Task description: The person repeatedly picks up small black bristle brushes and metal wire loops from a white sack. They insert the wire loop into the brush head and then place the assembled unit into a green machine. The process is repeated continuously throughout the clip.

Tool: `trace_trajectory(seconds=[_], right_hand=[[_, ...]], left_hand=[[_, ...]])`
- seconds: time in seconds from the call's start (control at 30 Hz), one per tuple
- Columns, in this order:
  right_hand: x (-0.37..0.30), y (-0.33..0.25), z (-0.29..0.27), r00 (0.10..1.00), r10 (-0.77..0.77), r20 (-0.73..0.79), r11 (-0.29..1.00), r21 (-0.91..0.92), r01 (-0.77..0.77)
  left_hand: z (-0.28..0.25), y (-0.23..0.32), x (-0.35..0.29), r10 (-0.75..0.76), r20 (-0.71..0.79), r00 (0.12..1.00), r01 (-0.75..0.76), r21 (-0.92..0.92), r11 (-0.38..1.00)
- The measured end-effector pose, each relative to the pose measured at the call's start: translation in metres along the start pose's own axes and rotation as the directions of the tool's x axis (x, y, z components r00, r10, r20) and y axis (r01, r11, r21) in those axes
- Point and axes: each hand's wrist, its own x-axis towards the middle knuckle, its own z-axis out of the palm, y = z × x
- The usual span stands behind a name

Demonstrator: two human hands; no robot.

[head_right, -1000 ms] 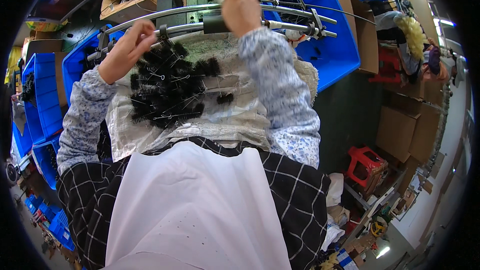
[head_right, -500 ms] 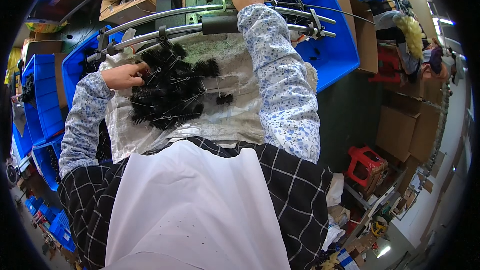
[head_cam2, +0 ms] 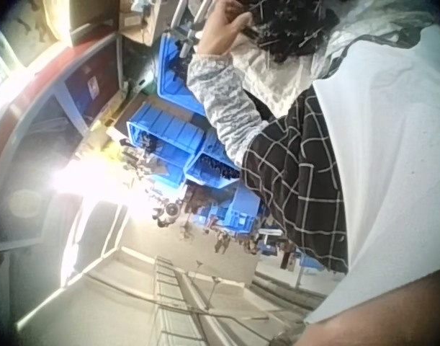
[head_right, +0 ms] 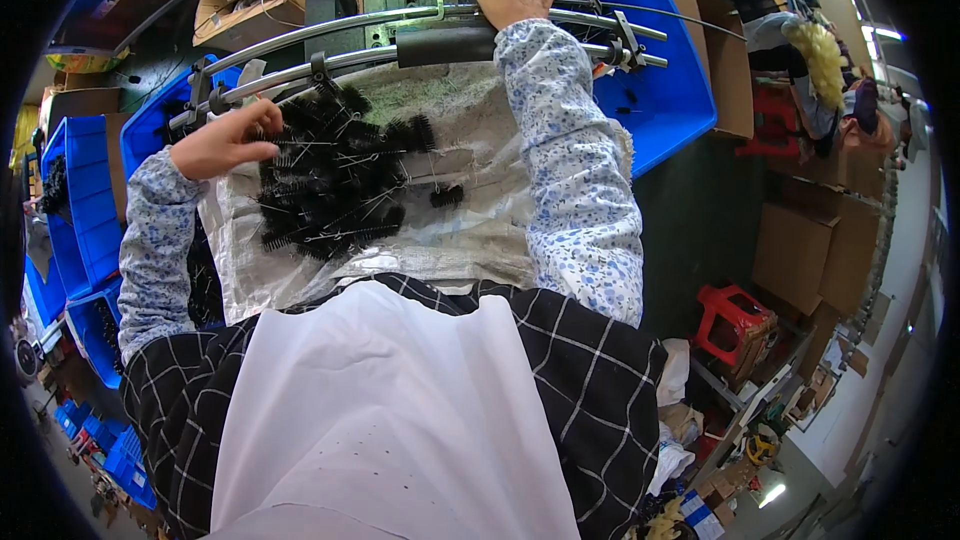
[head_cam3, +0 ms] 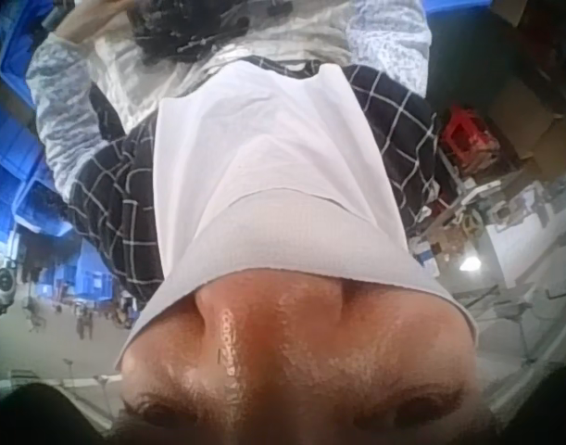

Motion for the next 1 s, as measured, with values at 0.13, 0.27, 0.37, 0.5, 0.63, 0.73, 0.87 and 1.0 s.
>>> trace_trajectory(seconds=[0.13, 0.27, 0.37, 0.5, 0.63, 0.73, 0.87, 1.0], right_hand=[[-0.001, -0.008, -0.012, 0.997, 0.042, 0.066, 0.998, 0.045, -0.045], [0.0, -0.032, -0.006, 0.999, 0.016, 0.029, 0.999, 0.049, -0.017], [0.003, -0.061, 0.001, 0.999, -0.004, 0.045, 0.998, 0.058, 0.001], [0.005, -0.069, -0.003, 0.998, -0.056, 0.009, 0.998, -0.01, 0.056], [0.001, -0.056, -0.014, 0.999, -0.04, 0.003, 0.999, -0.029, 0.04], [0.003, -0.029, -0.021, 0.996, 0.014, 0.09, 1.0, 0.002, -0.014], [0.007, 0.015, -0.011, 0.991, 0.037, 0.129, 0.998, -0.046, -0.031], [0.026, 0.043, 0.004, 0.994, 0.097, 0.048, 0.995, -0.03, -0.096]], left_hand=[[-0.023, 0.024, -0.001, -0.021, -0.111, 0.994, 0.003, -0.161, 0.987], [-0.035, 0.027, -0.003, 0.119, -0.213, 0.97, -0.19, -0.352, 0.916], [-0.034, 0.039, -0.004, 0.128, -0.277, 0.952, -0.22, -0.332, 0.917], [-0.028, 0.049, 0.013, 0.224, -0.293, 0.93, -0.26, -0.091, 0.961], [-0.026, 0.054, 0.015, 0.233, -0.28, 0.931, -0.271, -0.107, 0.956], [-0.025, 0.04, 0.007, 0.248, -0.288, 0.925, -0.303, -0.164, 0.939], [-0.026, 0.033, 0.01, 0.283, -0.279, 0.918, -0.35, -0.231, 0.908], [-0.017, 0.046, 0.024, 0.26, -0.28, 0.924, -0.344, -0.313, 0.885]])
